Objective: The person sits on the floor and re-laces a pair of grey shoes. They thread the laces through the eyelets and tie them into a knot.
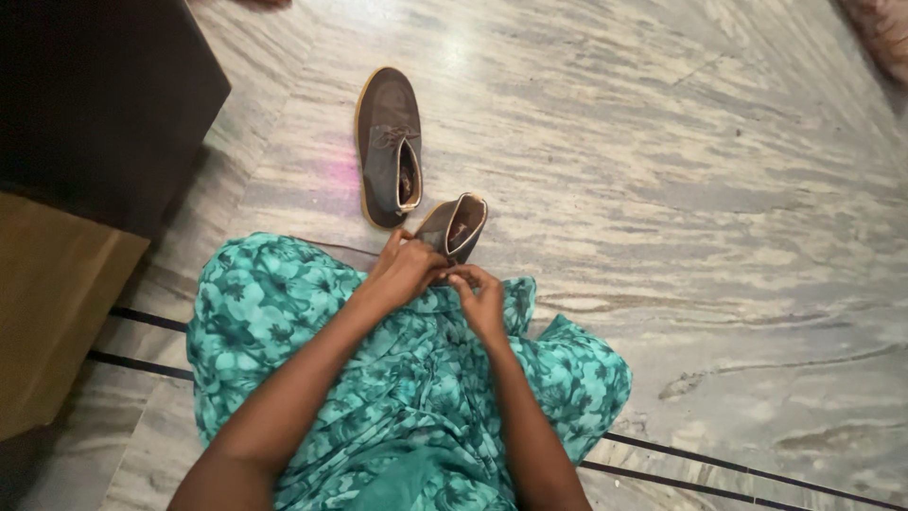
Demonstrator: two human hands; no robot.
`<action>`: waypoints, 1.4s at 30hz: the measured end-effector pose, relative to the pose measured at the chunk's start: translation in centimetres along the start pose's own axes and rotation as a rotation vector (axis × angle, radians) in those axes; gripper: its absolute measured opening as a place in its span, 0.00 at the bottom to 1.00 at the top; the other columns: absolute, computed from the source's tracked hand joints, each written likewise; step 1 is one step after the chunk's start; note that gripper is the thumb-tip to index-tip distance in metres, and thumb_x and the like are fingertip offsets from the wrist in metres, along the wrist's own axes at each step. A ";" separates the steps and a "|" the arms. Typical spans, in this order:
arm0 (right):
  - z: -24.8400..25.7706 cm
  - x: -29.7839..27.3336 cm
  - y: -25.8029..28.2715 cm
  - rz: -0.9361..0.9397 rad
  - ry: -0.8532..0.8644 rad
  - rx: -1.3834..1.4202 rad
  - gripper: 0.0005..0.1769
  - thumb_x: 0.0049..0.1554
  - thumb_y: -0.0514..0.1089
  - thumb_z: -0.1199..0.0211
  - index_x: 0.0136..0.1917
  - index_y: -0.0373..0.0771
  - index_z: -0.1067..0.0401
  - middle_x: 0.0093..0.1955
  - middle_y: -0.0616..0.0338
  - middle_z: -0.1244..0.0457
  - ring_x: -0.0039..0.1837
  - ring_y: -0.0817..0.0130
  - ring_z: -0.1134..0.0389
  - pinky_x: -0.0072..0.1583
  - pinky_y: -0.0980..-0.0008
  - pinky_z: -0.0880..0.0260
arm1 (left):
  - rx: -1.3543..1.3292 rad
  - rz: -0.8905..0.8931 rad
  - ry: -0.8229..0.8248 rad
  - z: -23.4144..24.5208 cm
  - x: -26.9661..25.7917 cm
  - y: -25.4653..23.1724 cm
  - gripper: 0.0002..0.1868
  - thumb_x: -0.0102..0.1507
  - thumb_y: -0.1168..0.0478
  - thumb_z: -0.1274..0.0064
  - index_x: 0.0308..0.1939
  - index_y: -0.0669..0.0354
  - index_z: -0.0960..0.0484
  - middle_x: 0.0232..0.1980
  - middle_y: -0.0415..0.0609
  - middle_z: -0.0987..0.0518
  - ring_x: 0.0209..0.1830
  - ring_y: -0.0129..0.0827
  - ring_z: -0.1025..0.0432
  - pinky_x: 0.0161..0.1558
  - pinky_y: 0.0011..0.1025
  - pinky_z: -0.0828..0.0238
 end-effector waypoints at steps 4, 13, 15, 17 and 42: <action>1.4 0.0 3.1 -0.034 -0.043 -0.151 0.09 0.58 0.35 0.38 0.51 0.36 0.20 0.40 0.51 0.29 0.41 0.69 0.28 0.46 0.68 0.29 | -0.050 0.173 0.203 -1.6 0.9 1.5 0.11 0.62 0.61 0.45 0.46 0.47 0.11 0.37 0.53 0.16 0.41 0.45 0.22 0.58 0.46 0.38; 2.3 0.1 9.4 0.177 -0.058 -0.421 0.16 0.52 0.27 0.43 0.49 0.37 0.22 0.39 0.51 0.33 0.43 0.54 0.29 0.48 0.59 0.31 | -0.134 0.197 0.410 -1.2 1.3 0.9 0.22 0.58 0.66 0.51 0.53 0.46 0.13 0.36 0.58 0.16 0.42 0.51 0.22 0.56 0.47 0.36; 2.3 0.2 9.3 0.162 -0.057 -0.416 0.17 0.51 0.27 0.44 0.49 0.38 0.22 0.39 0.52 0.33 0.44 0.54 0.29 0.49 0.58 0.31 | -0.150 0.178 0.413 -0.8 1.3 0.6 0.23 0.58 0.66 0.51 0.54 0.47 0.13 0.38 0.60 0.17 0.43 0.51 0.22 0.55 0.47 0.33; 2.4 0.2 9.3 0.174 -0.059 -0.438 0.16 0.51 0.27 0.44 0.49 0.38 0.22 0.39 0.52 0.33 0.45 0.54 0.30 0.50 0.58 0.31 | -0.155 0.159 0.419 -0.6 1.4 0.3 0.23 0.57 0.66 0.51 0.55 0.48 0.13 0.38 0.60 0.17 0.44 0.51 0.22 0.55 0.47 0.33; 3.6 -0.7 -2.6 -0.378 0.188 -0.010 0.05 0.59 0.40 0.31 0.45 0.36 0.21 0.37 0.59 0.31 0.41 0.67 0.33 0.46 0.66 0.35 | -0.026 0.051 0.204 1.0 0.6 -0.9 0.18 0.58 0.61 0.44 0.52 0.48 0.14 0.39 0.53 0.18 0.43 0.45 0.24 0.50 0.48 0.38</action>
Point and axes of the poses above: each hand's wrist, its own x-axis towards the middle knuckle, its own z-axis out of the back of the hand, y = z × x, the point moved 10 cm from there along x, towards the middle knuckle
